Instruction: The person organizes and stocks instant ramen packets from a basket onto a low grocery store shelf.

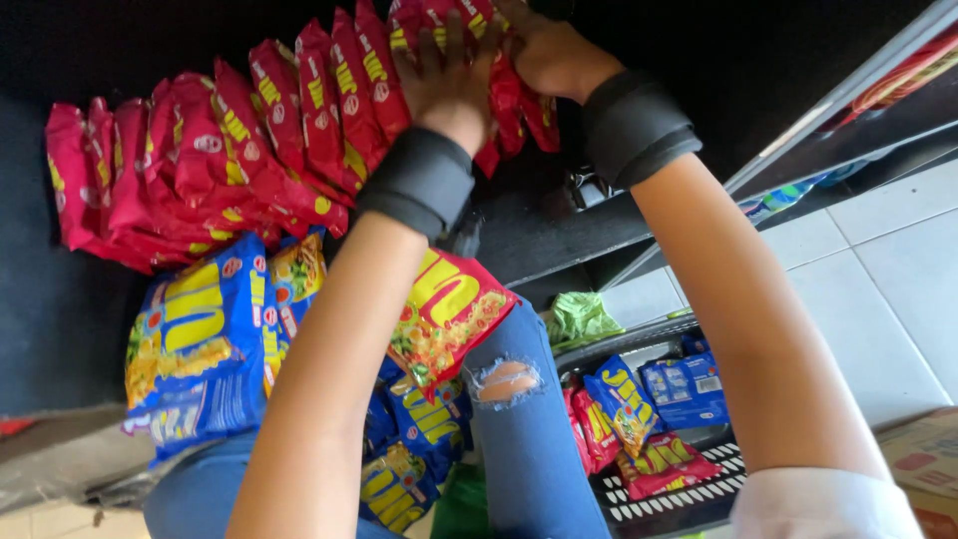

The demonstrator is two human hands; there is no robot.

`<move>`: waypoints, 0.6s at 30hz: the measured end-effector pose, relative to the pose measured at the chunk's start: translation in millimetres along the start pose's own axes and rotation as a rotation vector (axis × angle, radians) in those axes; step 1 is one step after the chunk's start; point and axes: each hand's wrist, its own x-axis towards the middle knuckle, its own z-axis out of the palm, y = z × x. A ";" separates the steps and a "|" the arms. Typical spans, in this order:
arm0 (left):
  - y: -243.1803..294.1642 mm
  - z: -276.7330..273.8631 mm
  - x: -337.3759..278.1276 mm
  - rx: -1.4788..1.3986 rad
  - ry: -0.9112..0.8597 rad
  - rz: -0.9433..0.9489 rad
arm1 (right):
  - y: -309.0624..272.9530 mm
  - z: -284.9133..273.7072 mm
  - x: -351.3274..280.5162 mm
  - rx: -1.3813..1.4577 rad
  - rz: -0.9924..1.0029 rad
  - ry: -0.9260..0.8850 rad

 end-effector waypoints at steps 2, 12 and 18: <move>-9.4 -7.2 -4.9 -0.005 -0.015 -0.017 | -11.7 3.0 -7.6 0.006 0.069 -0.020; -69.1 -64.7 -140.8 -0.373 0.035 0.238 | -81.8 -23.2 -122.5 -0.425 -0.314 0.189; -72.0 -59.3 -212.9 -0.535 -0.120 0.172 | -158.6 -4.6 -197.4 -0.035 -0.431 0.195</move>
